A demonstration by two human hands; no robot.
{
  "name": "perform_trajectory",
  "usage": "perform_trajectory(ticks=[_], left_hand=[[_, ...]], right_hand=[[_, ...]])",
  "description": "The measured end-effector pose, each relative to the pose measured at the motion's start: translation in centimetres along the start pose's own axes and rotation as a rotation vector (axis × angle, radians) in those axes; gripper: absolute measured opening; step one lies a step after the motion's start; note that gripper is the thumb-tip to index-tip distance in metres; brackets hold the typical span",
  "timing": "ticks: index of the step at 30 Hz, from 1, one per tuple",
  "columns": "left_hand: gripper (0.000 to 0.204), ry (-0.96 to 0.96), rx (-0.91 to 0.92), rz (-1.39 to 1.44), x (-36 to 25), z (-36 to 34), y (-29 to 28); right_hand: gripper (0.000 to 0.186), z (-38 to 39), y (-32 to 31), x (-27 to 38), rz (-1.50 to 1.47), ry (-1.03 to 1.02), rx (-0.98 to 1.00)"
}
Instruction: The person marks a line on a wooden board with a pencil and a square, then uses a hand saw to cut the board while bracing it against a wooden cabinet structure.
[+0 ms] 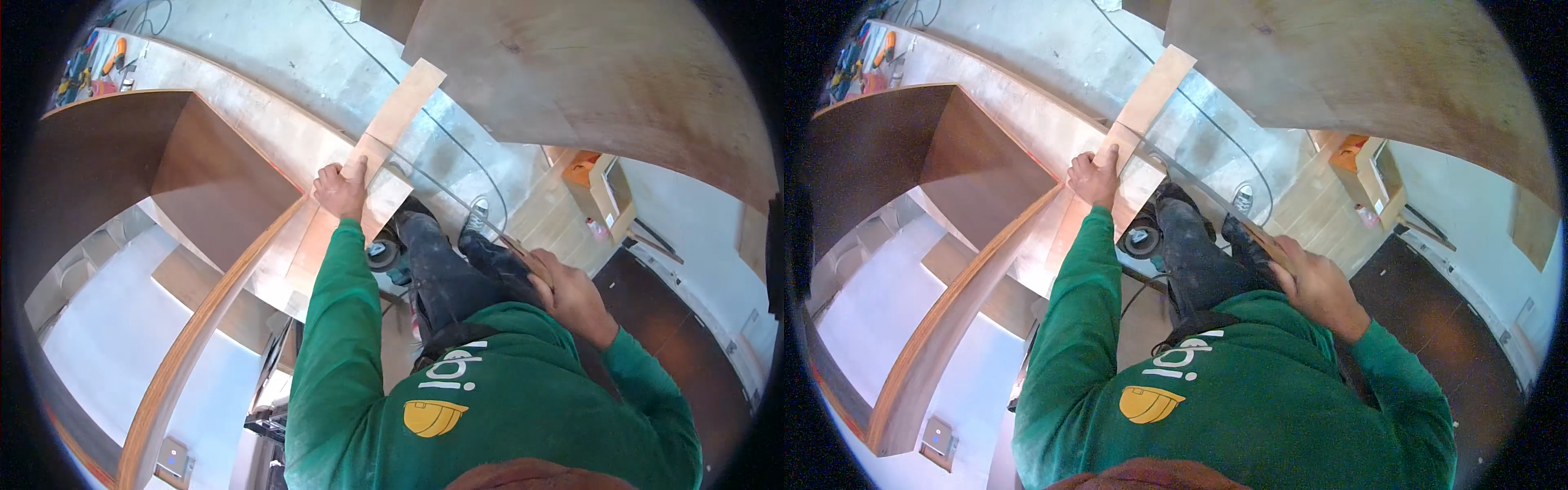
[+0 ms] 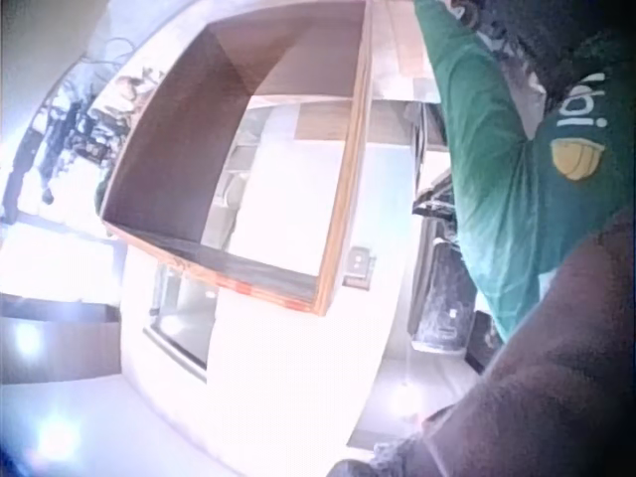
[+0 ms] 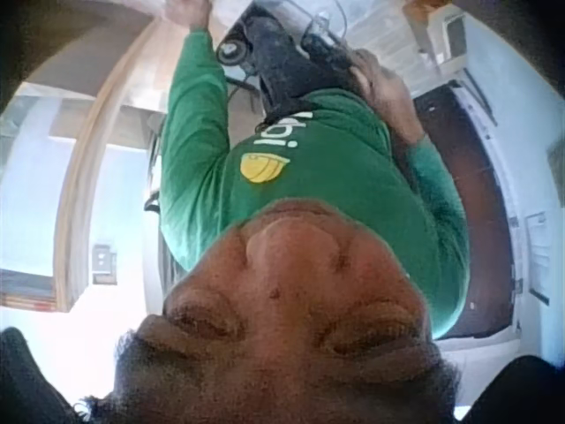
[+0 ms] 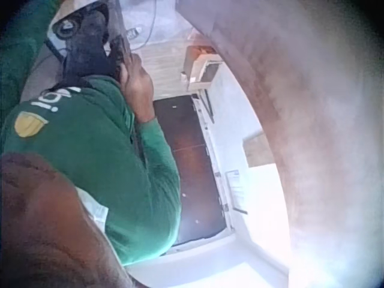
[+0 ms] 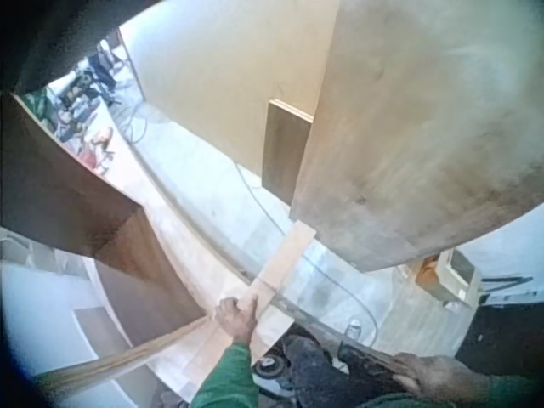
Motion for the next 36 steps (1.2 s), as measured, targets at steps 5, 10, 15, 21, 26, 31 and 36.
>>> perform_trajectory(ticks=[5, 10, 15, 21, 26, 31, 36], left_hand=[[0.065, 0.033, 0.011, 0.003, -0.7, 0.1, 0.6], [0.066, 0.032, 0.034, -0.006, 0.0, 0.3, 0.8], [0.064, 0.01, -0.001, 0.005, 0.2, 0.1, 0.7], [0.064, 0.005, 0.022, -0.004, 0.0, 0.0, 0.4], [0.064, 0.012, 0.041, 0.0, -0.9, 0.2, 0.5], [0.064, -0.006, 0.027, 0.011, -0.3, -0.5, 0.7], [0.064, -0.018, 0.027, 0.001, 0.0, 0.1, 0.1]], right_hand=[[0.04, -16.6, 7.9, -3.1, 0.002, -0.13, -0.036], [0.036, -20.1, 7.9, -1.0, -0.014, -0.051, -0.006], [0.045, -1.6, 1.9, -2.1, -0.018, 0.006, 0.003], [0.041, -5.2, 3.8, -3.1, 0.027, -0.042, 0.006], [0.033, -20.6, 8.2, -2.3, 0.008, -0.132, -0.087], [0.036, -10.9, 5.3, -1.3, -0.033, -0.163, -0.116], [0.039, 1.2, -0.5, 0.3, 0.031, 0.013, -0.006]])
Point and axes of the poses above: each hand's wrist, its own z-axis away from the middle knuckle, its own y-axis out of the palm, x = y × z, the point moved 3 cm from there along -z, towards the middle knuckle, and after that the axes turned 15 degrees about -y, right-handed, at the moved point
